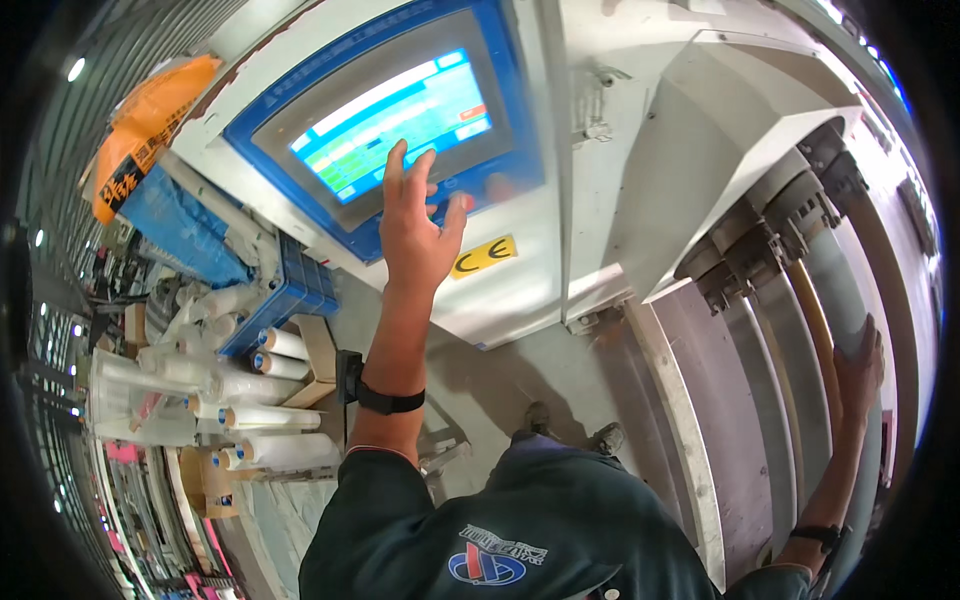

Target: Operating an industrial winder by interacting with the control screen and manually loading cardboard cores onto the machine rollers.

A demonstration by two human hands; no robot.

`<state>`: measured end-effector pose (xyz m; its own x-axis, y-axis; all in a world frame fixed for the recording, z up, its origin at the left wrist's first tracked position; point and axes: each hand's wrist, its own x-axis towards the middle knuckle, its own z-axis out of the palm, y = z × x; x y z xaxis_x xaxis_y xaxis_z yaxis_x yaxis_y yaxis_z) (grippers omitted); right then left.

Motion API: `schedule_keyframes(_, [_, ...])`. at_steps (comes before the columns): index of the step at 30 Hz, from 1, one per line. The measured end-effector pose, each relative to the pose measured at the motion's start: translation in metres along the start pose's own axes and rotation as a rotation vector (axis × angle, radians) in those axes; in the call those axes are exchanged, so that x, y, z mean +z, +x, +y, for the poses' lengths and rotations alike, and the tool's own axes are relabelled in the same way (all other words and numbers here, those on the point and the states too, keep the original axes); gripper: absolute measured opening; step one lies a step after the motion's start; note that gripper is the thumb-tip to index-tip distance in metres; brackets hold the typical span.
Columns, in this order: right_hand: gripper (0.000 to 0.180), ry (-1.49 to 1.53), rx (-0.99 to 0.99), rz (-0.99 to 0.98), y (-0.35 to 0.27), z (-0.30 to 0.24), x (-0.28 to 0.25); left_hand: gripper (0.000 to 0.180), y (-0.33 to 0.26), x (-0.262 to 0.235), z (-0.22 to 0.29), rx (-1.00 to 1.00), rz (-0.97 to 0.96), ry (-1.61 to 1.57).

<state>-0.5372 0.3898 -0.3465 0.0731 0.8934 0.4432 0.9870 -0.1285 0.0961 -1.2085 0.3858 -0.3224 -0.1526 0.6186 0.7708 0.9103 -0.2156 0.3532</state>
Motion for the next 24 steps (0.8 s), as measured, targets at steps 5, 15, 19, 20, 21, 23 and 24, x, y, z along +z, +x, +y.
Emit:
schedule_keyframes(5, [0.081,0.021,-0.008,-0.011,0.0,-0.006,-0.006,0.065,0.018,0.011,0.03,-0.068,-0.18,-0.066])
schedule_keyframes(15, [0.08,0.03,0.004,-0.007,-0.002,-0.005,-0.007,0.068,0.039,0.027,0.045,-0.027,-0.222,-0.079])
schedule_keyframes(19, [0.081,0.016,0.003,-0.003,0.0,-0.007,-0.008,0.068,0.041,0.031,0.037,-0.01,-0.221,-0.023])
schedule_keyframes(20, [0.081,0.006,0.005,-0.001,-0.001,-0.008,-0.008,0.068,0.041,0.03,0.039,-0.014,-0.214,-0.032])
schedule_keyframes(21, [0.081,0.006,0.006,-0.001,-0.001,-0.007,-0.008,0.068,0.041,0.029,0.04,-0.018,-0.208,-0.042])
schedule_keyframes(23, [0.082,-0.002,-0.009,0.015,-0.001,-0.007,-0.006,0.068,0.041,0.028,0.039,-0.031,-0.211,-0.047])
schedule_keyframes(24, [0.082,-0.001,-0.011,0.015,-0.001,-0.007,-0.004,0.067,0.041,0.028,0.038,-0.043,-0.215,-0.053])
